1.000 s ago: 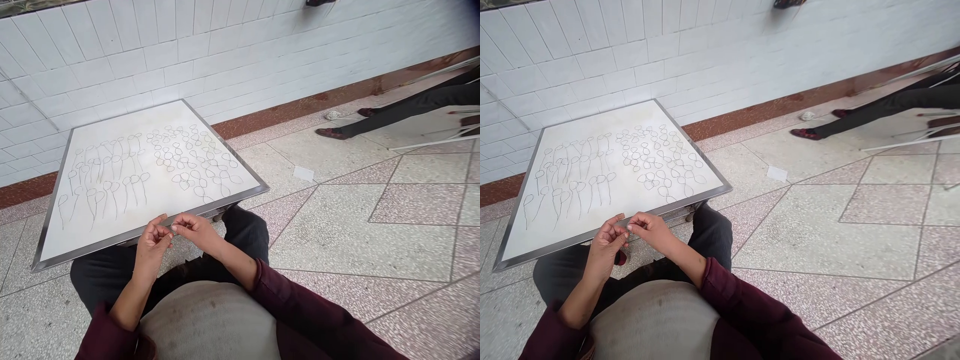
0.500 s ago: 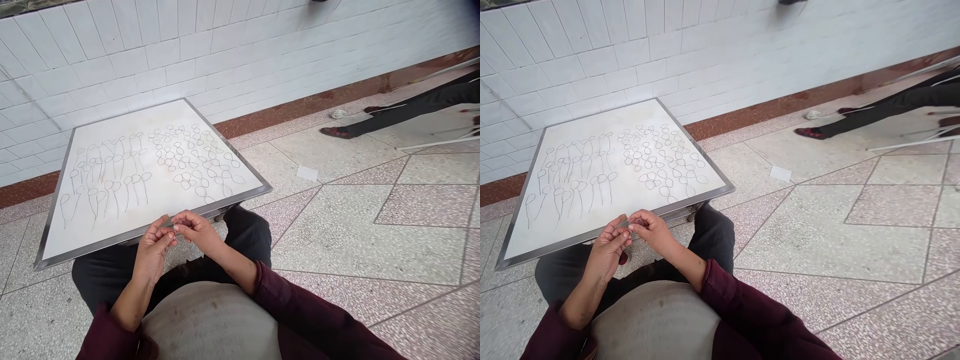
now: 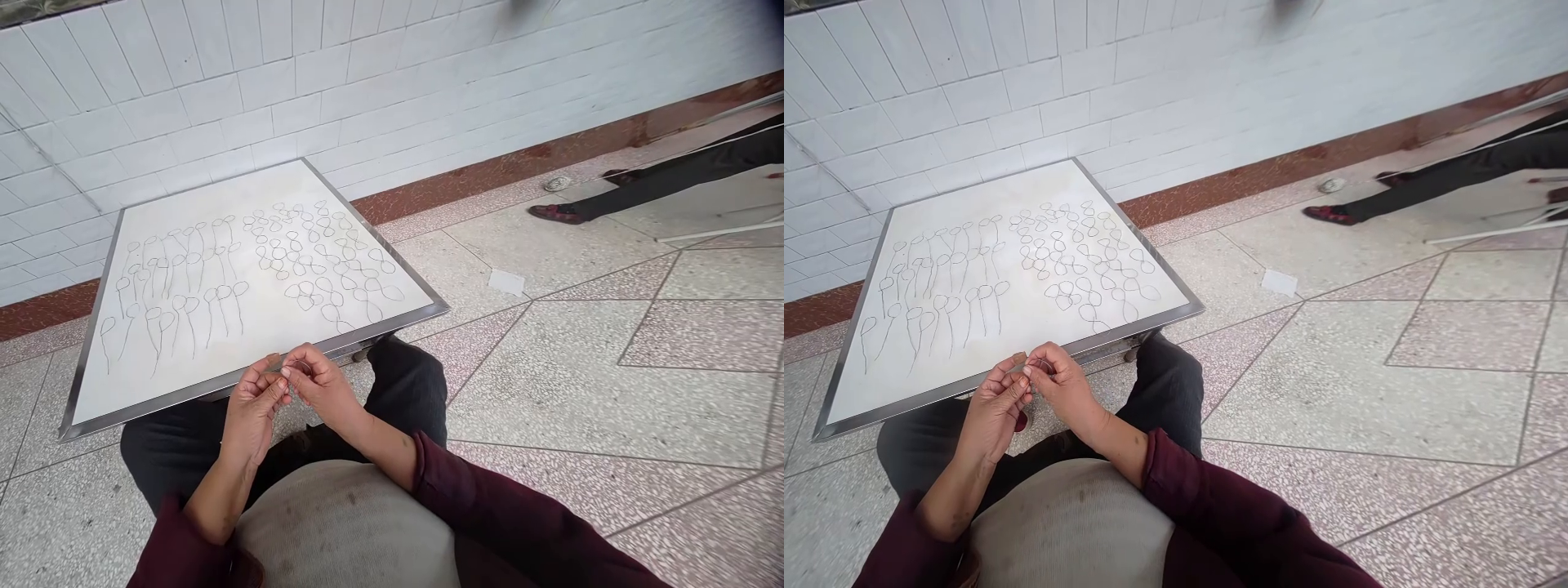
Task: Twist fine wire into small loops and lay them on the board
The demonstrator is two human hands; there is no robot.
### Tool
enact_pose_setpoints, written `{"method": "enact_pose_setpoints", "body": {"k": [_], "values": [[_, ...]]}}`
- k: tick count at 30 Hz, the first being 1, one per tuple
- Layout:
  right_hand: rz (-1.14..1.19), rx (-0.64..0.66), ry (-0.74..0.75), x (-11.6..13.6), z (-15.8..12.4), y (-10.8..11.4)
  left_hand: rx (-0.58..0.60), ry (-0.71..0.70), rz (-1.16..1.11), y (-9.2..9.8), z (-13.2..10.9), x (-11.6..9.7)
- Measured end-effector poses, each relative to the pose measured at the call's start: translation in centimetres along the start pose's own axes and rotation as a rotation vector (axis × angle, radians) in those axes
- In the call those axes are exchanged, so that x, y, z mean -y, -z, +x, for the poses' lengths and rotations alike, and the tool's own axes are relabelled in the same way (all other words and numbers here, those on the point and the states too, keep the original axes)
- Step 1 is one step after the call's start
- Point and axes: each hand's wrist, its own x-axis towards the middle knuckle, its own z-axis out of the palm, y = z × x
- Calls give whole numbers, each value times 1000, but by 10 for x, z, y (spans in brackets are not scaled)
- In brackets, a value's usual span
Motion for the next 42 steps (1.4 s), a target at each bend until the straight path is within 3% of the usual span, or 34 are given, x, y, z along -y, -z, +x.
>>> {"method": "enact_pose_setpoints", "body": {"k": [10, 17, 24, 32, 42], "values": [[15, -45, -59, -10, 6, -7, -71, -105, -24, -5, 2, 11], [-29, 133, -64, -3, 8, 4, -21, -144, 133, -4, 0, 2], [73, -16, -16, -5, 2, -7, -12, -166, 103, -9, -5, 6], [166, -14, -82, -3, 4, -10, -41, -254, 105, -14, -5, 17], [66, 70, -49, -3, 8, -8, -56, -251, 94, -10, -10, 5]]}}
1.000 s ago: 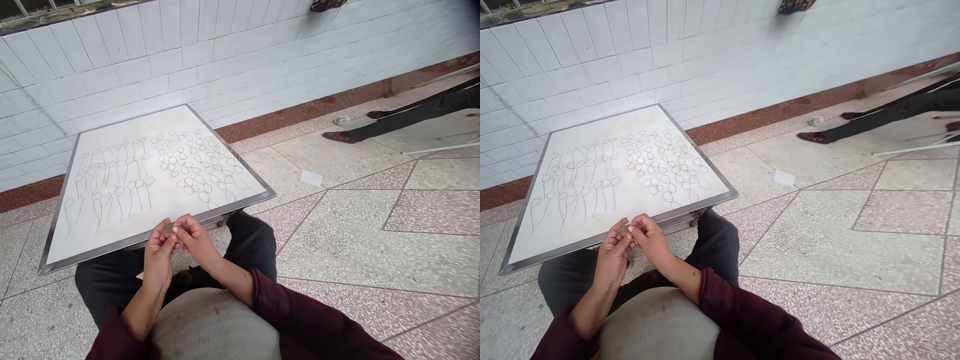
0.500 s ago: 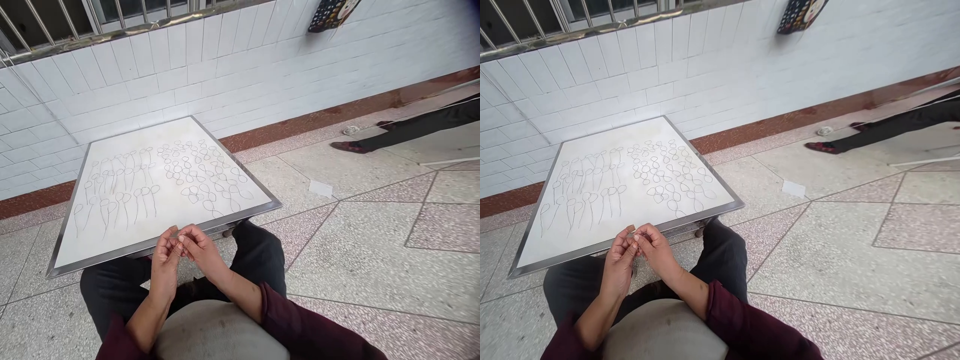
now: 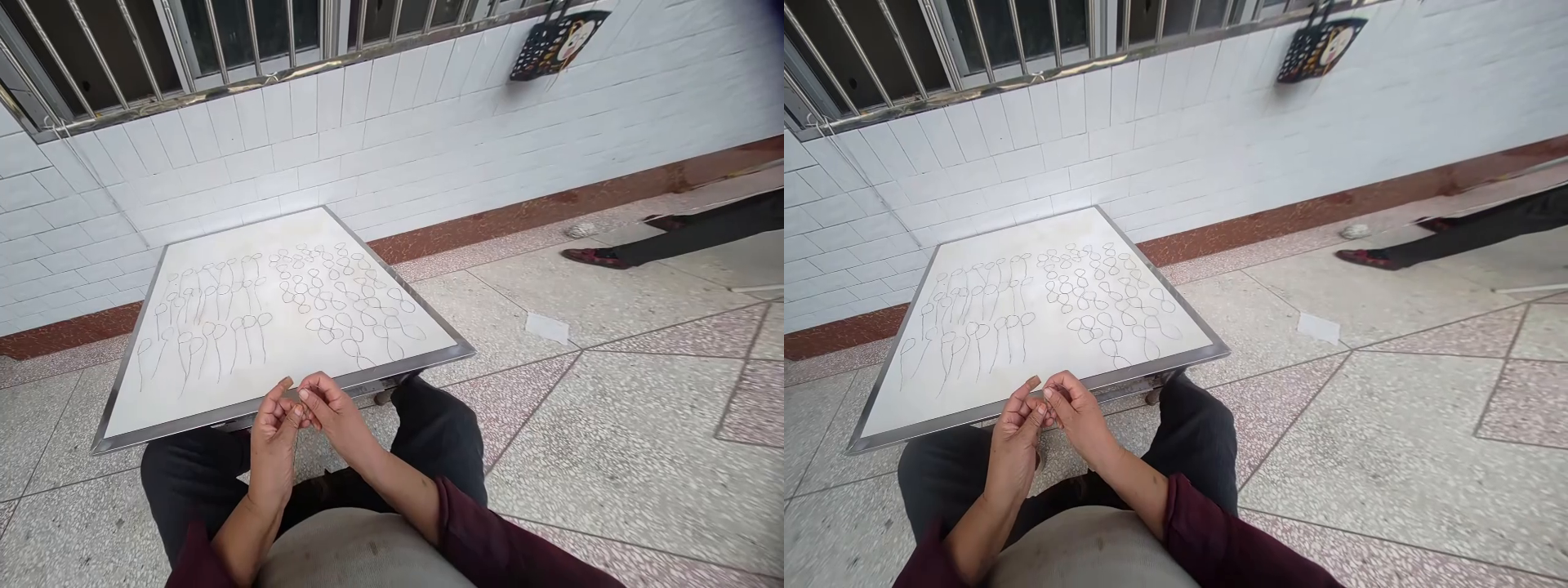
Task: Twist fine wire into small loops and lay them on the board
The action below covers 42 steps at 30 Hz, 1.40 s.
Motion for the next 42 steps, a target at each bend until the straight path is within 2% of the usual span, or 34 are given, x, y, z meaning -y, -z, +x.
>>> {"method": "enact_pose_setpoints", "body": {"k": [8, 12, 17, 26, 31, 38, 42], "values": [[-19, 28, 29, 7, -2, 2, -7, 37, -101, -1, -1, -7], [7, -2, 41, 10, -6, 4, -38, 45, -108, 4, -1, -9], [-2, -24, 39, 7, -6, 6, -23, 57, -100, 5, -2, -12], [-258, -121, 127, 7, -4, 14, 14, 75, -26, 3, -3, -17], [-343, -120, 146, 9, -3, 15, 3, 82, -22, 2, -1, -14], [-221, -52, 116, 5, -6, 19, -107, 22, 36, 6, 5, -12], [-343, 7, 101, -13, -10, 18, -216, -46, 90, 13, 14, -8]]}}
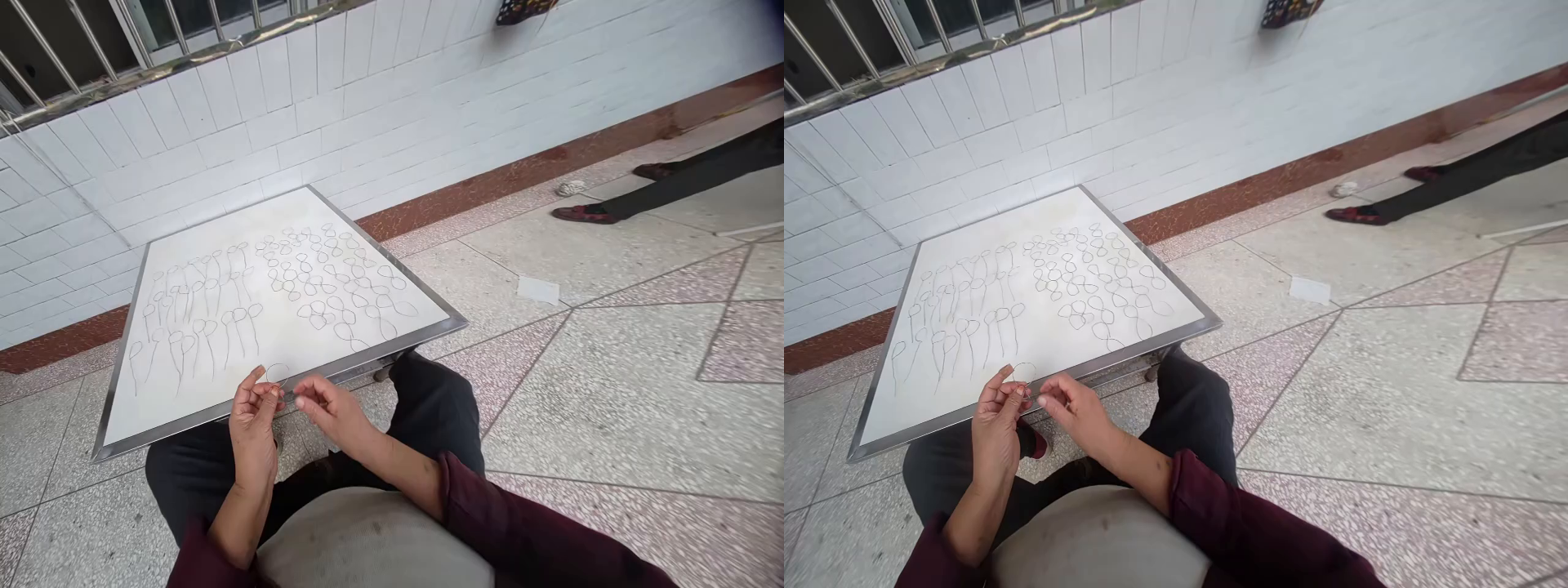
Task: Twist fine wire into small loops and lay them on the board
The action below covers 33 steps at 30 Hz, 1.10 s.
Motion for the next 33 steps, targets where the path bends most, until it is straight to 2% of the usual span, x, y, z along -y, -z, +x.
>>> {"method": "enact_pose_setpoints", "body": {"k": [5, 12, 20, 24, 26, 30, 33], "values": [[-165, 25, 38, -16, 2, -10, -55, 28, -7, 4, 13, 11], [-202, 42, 33, -20, 12, -11, -67, 59, -84, 3, 22, 24], [-210, 33, 12, -19, 23, -15, -99, 60, -152, -3, 25, 24], [-299, 35, 16, -19, 29, -18, -119, 77, -157, -2, 29, 24], [-351, 37, 22, -20, 33, -17, -91, 97, -147, -1, 32, 23], [-439, 9, 2, -20, 54, -7, -27, 67, -52, 11, 42, 21], [-668, 6, -33, -19, 79, 1, -93, -99, 93, 37, 57, 21]]}}
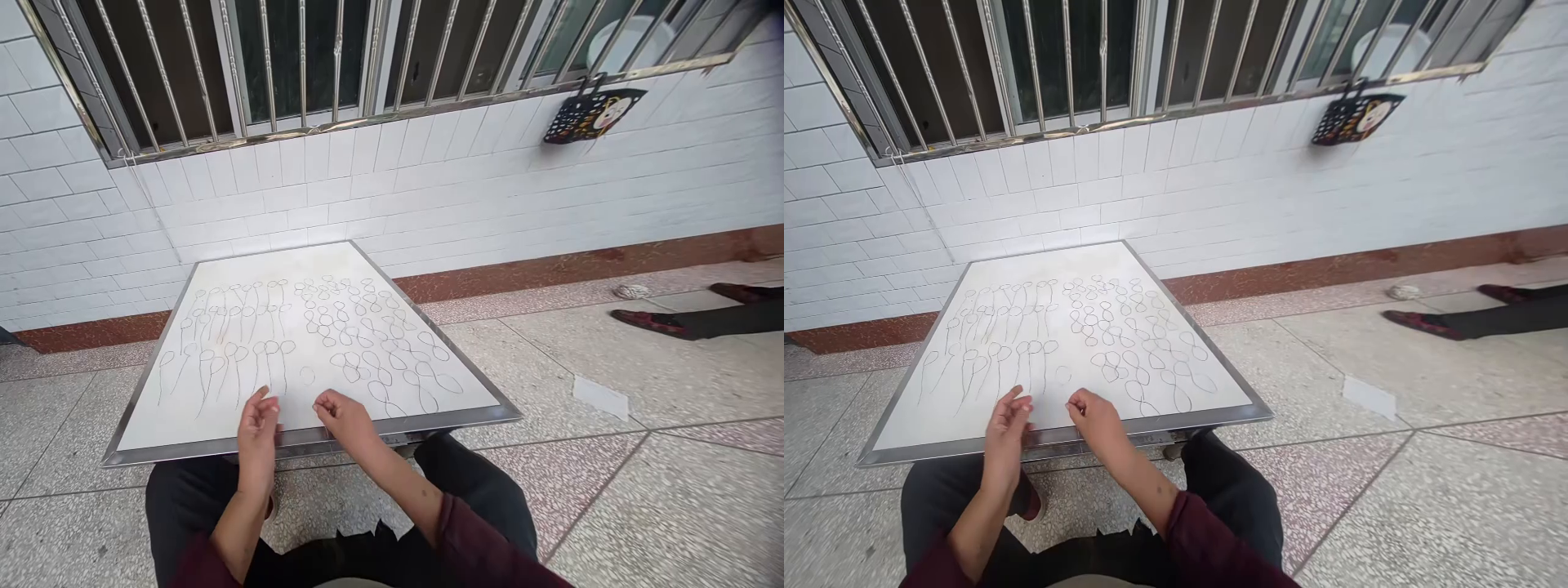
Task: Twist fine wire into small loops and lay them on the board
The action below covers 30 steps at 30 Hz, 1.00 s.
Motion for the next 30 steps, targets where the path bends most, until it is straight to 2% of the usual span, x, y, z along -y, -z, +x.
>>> {"method": "enact_pose_setpoints", "body": {"k": [2, 5, 8, 11, 14, 18, 23, 26, 30], "values": [[-141, 14, -30, -1, 18, 3, -104, -117, 120, 22, 16, 4], [-233, 11, -53, -2, 43, 4, -306, -329, 348, 58, 42, 7], [-311, 10, -62, -1, 61, 2, -446, -417, 401, 88, 61, 6], [-377, 4, -60, 0, 73, -1, -553, -454, 455, 107, 71, 4], [-420, -4, -47, 0, 83, -5, -590, -457, 492, 113, 73, 5], [-438, -19, -30, -1, 98, -10, -595, -452, 549, 112, 71, 9], [-391, -57, -17, -5, 113, -15, -554, -435, 530, 114, 67, 11], [-326, -98, -9, -8, 111, -13, -554, -429, 541, 114, 67, 12], [-227, -152, 1, -15, 90, -9, -559, -451, 590, 113, 67, 11]]}}
